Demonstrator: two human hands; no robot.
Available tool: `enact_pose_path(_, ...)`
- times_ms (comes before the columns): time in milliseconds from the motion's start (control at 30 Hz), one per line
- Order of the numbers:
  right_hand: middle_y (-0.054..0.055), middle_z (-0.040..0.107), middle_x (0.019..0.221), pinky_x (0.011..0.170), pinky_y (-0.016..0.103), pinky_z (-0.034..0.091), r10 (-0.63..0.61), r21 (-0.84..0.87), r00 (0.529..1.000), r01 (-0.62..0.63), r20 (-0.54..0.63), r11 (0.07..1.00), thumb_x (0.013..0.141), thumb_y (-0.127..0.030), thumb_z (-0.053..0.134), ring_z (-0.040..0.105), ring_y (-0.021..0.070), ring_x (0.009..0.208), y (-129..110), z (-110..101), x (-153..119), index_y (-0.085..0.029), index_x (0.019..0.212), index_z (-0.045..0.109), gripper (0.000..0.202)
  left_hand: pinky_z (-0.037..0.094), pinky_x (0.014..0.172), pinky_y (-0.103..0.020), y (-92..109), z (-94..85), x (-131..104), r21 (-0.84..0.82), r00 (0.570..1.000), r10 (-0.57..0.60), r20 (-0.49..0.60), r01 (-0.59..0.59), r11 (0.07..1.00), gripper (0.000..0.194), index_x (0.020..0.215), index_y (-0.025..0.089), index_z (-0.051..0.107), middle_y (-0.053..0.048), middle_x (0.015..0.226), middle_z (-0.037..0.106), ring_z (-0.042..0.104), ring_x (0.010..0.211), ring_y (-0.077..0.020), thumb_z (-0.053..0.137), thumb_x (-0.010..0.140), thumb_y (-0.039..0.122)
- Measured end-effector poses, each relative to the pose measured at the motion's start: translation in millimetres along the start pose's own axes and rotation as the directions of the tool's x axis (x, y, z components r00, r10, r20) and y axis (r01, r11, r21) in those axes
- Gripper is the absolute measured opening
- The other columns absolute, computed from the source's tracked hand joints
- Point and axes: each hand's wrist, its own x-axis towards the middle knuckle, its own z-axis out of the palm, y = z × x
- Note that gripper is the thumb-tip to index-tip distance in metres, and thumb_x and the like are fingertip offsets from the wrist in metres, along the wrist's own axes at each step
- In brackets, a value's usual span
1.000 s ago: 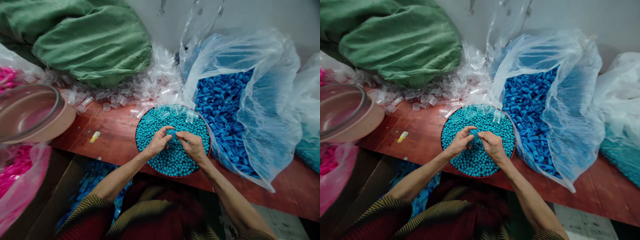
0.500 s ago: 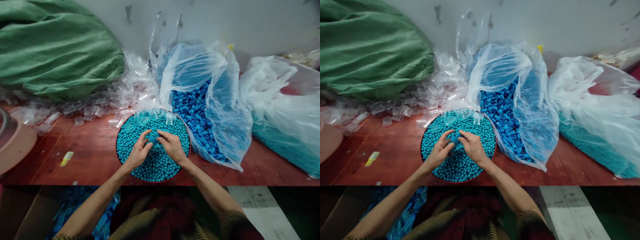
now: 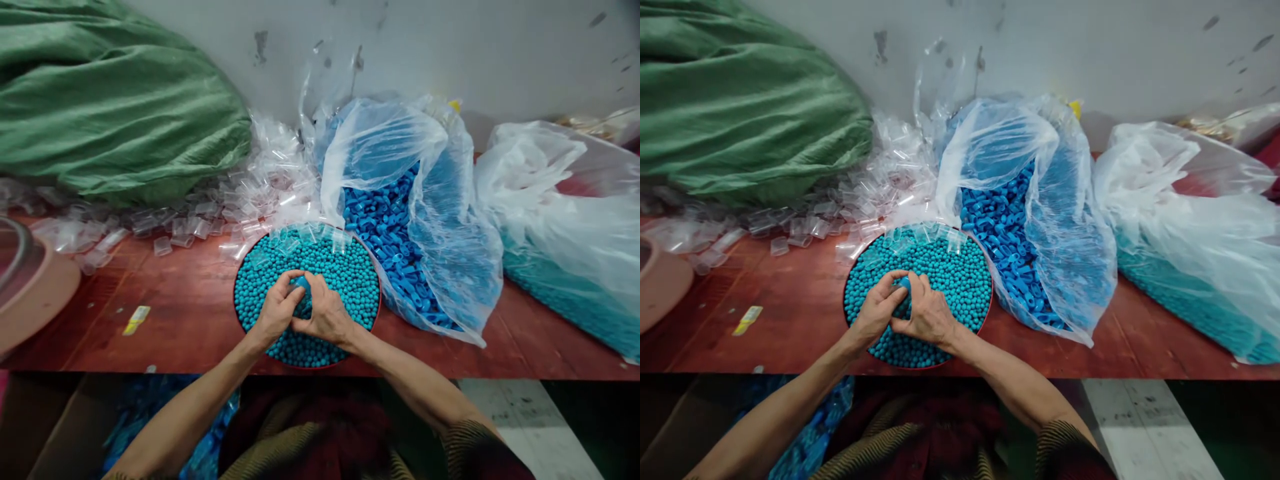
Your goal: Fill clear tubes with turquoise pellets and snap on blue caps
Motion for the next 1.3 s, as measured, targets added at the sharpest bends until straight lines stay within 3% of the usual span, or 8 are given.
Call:
enact_pose_path(200,0.020,0.055,0.115,0.060,0.037,0.055,-0.028,-0.054,0.982,0.038,0.187,0.998,0.079,-0.044,0.060,0.064,0.0274,0.088,-20,-8,7,-0.008,0.138,0.027,0.077,0.033,0.050,-0.019,1,-15.6,-6,0.201,0.995,0.041,-0.087,-0.023,0.979,0.031,0.106,0.017,0.056,0.005,0.060,0.043,0.039,0.053,-0.0083,0.053,0.080,0.033)
enact_pose_path(433,0.008,0.067,0.103,0.080,0.032,0.052,0.043,0.081,0.998,-0.048,0.055,0.996,0.090,-0.029,0.049,0.064,0.0202,0.095,25,-30,7,-0.020,0.115,0.058,0.028,0.039,0.053,-0.022,-11,-115.5,-23,0.359,0.936,0.093,-0.338,0.037,0.933,0.047,0.117,0.017,0.051,-0.001,0.080,0.056,0.046,0.058,-0.0102,0.052,0.078,0.043)
enact_pose_path(567,0.009,0.069,0.097,0.080,0.035,0.051,0.111,0.061,0.994,-0.111,0.001,0.992,0.089,-0.025,0.049,0.066,0.0222,0.090,55,-29,9,-0.016,0.105,0.063,0.024,0.046,0.076,-0.035,-24,-151.5,-30,0.708,0.839,0.275,-0.469,0.171,0.685,0.041,0.112,0.015,0.058,-0.008,0.094,0.060,0.056,0.083,-0.0208,0.049,0.080,0.038)
enact_pose_path(700,0.010,0.068,0.102,0.079,0.035,0.051,0.090,-0.005,0.995,-0.090,0.037,0.996,0.089,-0.024,0.048,0.065,0.0233,0.093,52,-25,17,-0.017,0.108,0.063,0.026,0.044,0.085,-0.037,-24,-119.4,-21,0.913,0.827,0.484,-0.286,0.081,0.399,0.031,0.107,0.015,0.061,-0.011,0.097,0.062,0.057,0.094,-0.0243,0.041,0.088,0.030)
enact_pose_path(800,0.007,0.069,0.098,0.081,0.032,0.049,0.107,-0.013,0.994,-0.107,-0.011,0.994,0.089,-0.026,0.047,0.065,0.0209,0.092,62,-37,18,-0.020,0.101,0.065,0.023,0.046,0.077,-0.030,-23,-70.2,-2,0.911,0.914,0.403,-0.048,-0.126,0.393,0.027,0.108,0.017,0.060,-0.007,0.094,0.064,0.060,0.086,-0.0195,0.043,0.091,0.028)
enact_pose_path(933,0.011,0.069,0.099,0.084,0.035,0.047,0.285,-0.125,0.939,-0.312,-0.195,0.942,0.089,-0.031,0.041,0.063,0.0226,0.091,125,-73,11,-0.017,0.099,0.066,0.031,0.047,0.074,-0.029,-29,-23.6,25,0.892,0.960,0.269,0.078,-0.188,0.412,0.028,0.113,0.020,0.056,-0.006,0.101,0.062,0.061,0.086,-0.0194,0.051,0.088,0.030)
enact_pose_path(1133,0.025,0.062,0.111,0.093,0.043,0.040,0.567,-0.239,0.786,-0.616,-0.245,0.751,0.086,-0.040,0.043,0.056,0.0297,0.106,238,-102,24,-0.002,0.114,0.058,0.049,0.046,0.073,-0.030,-35,-12.4,39,0.894,0.973,0.218,0.074,-0.161,0.417,0.025,0.108,0.020,0.056,-0.007,0.103,0.062,0.061,0.085,-0.0208,0.054,0.086,0.033)
enact_pose_path(1300,0.026,0.053,0.125,0.099,0.047,0.032,0.563,-0.018,0.754,-0.603,-0.339,0.797,0.080,-0.045,0.048,0.047,0.0309,0.115,255,-80,64,-0.003,0.122,0.053,0.060,0.045,0.070,-0.030,-36,-8.7,38,0.894,0.973,0.229,0.034,-0.132,0.429,0.025,0.105,0.020,0.056,-0.006,0.098,0.063,0.061,0.082,-0.0211,0.056,0.084,0.034)
